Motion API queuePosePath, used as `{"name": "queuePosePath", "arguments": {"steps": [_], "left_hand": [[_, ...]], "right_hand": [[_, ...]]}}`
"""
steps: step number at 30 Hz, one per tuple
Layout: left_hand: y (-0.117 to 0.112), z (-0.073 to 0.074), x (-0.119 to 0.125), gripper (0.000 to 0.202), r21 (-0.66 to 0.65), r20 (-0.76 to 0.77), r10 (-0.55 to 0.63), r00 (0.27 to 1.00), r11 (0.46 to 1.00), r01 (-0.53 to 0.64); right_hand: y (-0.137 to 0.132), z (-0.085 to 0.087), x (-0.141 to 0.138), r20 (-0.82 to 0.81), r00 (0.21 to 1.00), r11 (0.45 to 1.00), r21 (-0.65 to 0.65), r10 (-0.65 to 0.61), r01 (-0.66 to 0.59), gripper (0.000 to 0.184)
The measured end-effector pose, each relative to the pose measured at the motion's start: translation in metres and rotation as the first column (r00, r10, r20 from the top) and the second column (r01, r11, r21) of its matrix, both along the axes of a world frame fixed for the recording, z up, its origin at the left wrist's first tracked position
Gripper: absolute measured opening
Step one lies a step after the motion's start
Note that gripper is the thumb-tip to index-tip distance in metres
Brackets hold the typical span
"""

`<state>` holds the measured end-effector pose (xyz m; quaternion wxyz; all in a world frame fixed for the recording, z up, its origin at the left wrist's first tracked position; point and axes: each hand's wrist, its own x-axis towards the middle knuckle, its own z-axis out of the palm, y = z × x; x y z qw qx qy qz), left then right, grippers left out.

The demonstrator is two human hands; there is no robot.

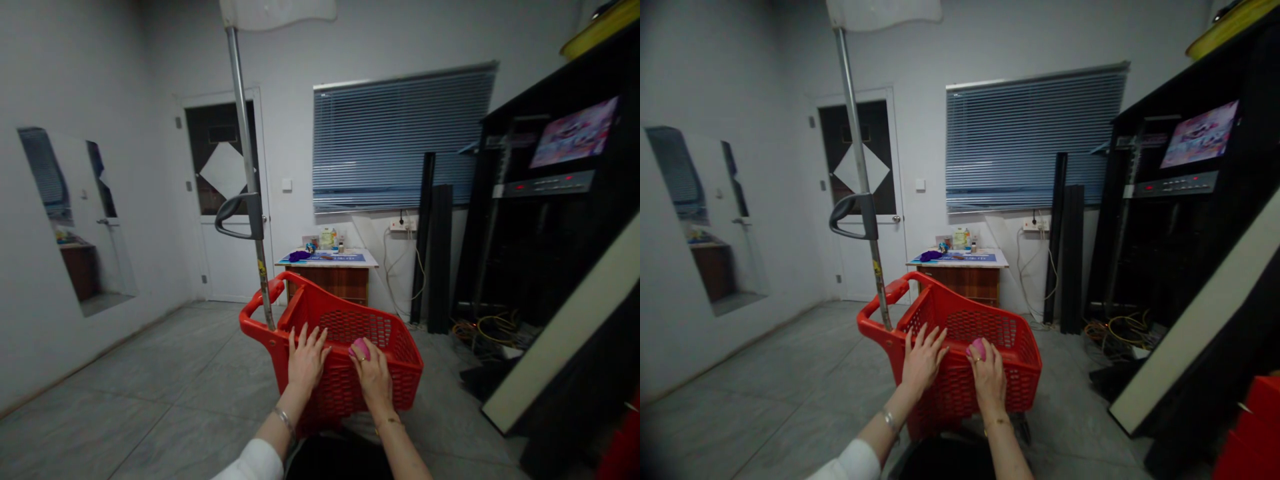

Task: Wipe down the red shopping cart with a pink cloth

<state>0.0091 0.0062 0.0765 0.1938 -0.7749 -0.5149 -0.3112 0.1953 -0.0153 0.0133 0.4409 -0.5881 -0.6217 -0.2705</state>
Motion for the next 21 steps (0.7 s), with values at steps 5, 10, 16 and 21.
{"name": "queuePosePath", "arguments": {"steps": [5,10,16,21], "left_hand": [[0.003,-0.002,0.000,0.043,-0.032,0.016,0.001,1.000,0.999,-0.001],[0.003,-0.004,0.000,0.043,-0.038,0.016,0.009,1.000,0.999,-0.008],[0.001,-0.001,0.000,0.042,-0.032,0.021,0.003,1.000,1.000,-0.002],[0.001,0.000,0.000,0.042,-0.031,0.023,-0.014,1.000,0.999,0.015]], "right_hand": [[0.002,-0.009,0.028,-0.036,0.999,0.999,-0.004,0.032,-0.033,0.045],[0.003,-0.023,0.073,-0.097,0.995,1.000,-0.005,0.001,-0.002,0.057],[-0.001,-0.035,0.114,-0.233,0.967,0.995,-0.001,-0.099,0.101,0.067],[-0.003,-0.032,0.109,-0.235,0.967,0.995,-0.003,-0.099,0.102,0.062]]}}
